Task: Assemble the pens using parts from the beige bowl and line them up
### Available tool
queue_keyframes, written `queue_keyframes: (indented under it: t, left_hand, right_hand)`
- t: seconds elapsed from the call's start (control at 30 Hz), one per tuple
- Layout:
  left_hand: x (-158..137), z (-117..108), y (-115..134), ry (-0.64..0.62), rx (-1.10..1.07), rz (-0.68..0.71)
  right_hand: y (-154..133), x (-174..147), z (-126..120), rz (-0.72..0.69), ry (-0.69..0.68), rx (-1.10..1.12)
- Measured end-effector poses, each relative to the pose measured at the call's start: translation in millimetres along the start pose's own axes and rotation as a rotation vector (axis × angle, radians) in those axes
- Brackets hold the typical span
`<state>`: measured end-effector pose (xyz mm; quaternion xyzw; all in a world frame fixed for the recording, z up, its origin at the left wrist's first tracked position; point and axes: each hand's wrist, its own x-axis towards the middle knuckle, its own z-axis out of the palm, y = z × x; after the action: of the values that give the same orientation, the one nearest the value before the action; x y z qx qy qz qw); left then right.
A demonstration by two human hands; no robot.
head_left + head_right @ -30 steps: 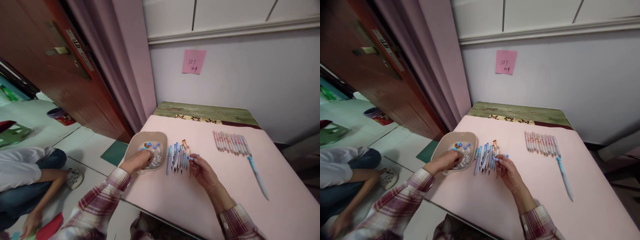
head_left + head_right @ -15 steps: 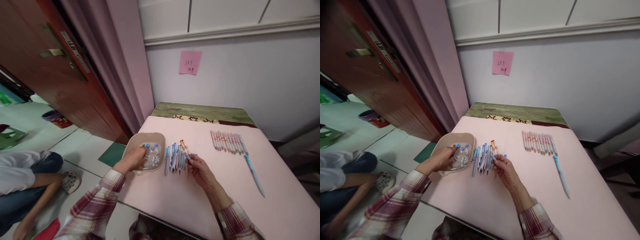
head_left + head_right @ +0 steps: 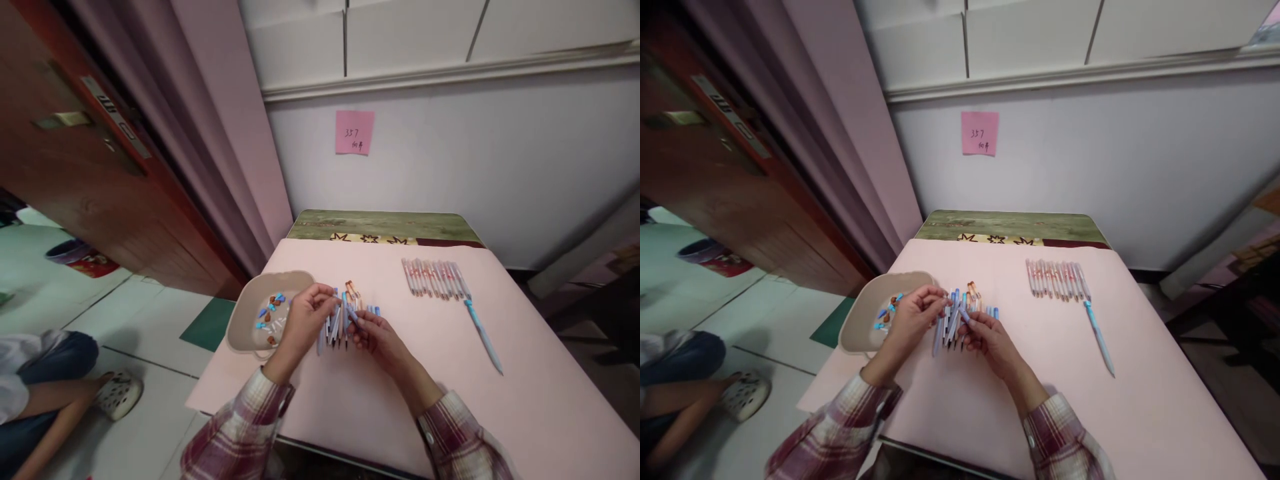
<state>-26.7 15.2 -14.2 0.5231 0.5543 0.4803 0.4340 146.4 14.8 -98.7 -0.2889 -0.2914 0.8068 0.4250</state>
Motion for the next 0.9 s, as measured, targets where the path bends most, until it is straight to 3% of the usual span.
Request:
queue_keyframes:
  t: [0.1,0.27,0.9]
  left_hand:
    - [0,22,3,0.084,-0.196,-0.077]
    - [-1,32,6,0.139,-0.295,-0.114]
    - [-18,42,8,0.059,-0.224,-0.061]
  right_hand:
    - [0,-1,3,0.005,-0.004,-0.004]
    - [-1,-2,6,-0.043,0.033,0.014]
    - [-4,-6,3,-0.089,-0.024,0.06]
